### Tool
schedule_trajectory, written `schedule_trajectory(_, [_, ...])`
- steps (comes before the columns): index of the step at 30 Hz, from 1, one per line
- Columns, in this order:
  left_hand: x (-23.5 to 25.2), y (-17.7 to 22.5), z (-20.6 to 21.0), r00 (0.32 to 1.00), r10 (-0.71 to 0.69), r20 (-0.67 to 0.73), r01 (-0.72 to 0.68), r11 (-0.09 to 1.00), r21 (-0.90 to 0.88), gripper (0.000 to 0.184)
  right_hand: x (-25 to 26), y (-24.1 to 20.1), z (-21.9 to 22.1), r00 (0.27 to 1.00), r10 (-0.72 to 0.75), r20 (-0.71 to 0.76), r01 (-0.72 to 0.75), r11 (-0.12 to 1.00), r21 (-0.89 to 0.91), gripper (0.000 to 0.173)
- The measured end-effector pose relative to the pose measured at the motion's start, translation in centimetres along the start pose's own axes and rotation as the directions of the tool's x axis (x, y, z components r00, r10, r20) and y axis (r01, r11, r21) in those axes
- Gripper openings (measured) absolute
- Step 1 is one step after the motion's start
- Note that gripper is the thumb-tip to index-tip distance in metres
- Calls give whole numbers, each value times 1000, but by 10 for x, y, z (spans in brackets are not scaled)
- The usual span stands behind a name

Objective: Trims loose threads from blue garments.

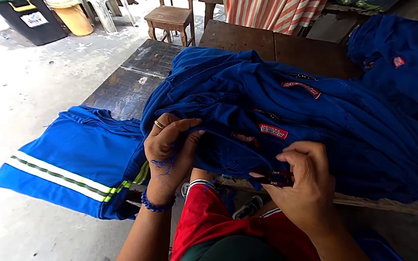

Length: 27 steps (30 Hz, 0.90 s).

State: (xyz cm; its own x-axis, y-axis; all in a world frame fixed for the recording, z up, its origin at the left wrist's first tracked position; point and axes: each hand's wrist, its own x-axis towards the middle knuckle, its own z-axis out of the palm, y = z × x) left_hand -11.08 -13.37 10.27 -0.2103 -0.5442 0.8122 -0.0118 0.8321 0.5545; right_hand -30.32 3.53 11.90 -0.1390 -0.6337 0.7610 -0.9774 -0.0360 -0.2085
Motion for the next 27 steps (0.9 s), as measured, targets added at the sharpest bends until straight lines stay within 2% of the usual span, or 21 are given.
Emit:
schedule_trajectory(2, [1,1,2,999,13,-33,-14,1000,-23,11,-16,8,2,996,-27,-91,23,998,-52,26])
schedule_trajectory(5, [-2,0,2,996,41,-83,-43,999,-13,9,-30,18,0,977,-67,-202,66,998,-11,9])
schedule_trajectory(13, [-45,-18,-2,995,49,-90,-50,999,-16,5,-44,31,-3,953,-116,-279,141,988,69,6])
schedule_trajectory(17, [-56,-19,4,998,53,-43,-48,992,120,7,-47,34,4,961,-121,-250,140,988,62,6])
schedule_trajectory(21, [-61,7,12,996,84,-35,-71,955,287,21,-51,35,8,969,-113,-220,128,990,55,7])
schedule_trajectory(24, [-59,44,30,992,128,14,-127,959,252,17,-52,35,8,972,-112,-205,127,990,59,8])
schedule_trajectory(27, [-51,61,55,993,83,78,-99,971,219,20,-52,35,7,972,-125,-199,137,990,45,8])
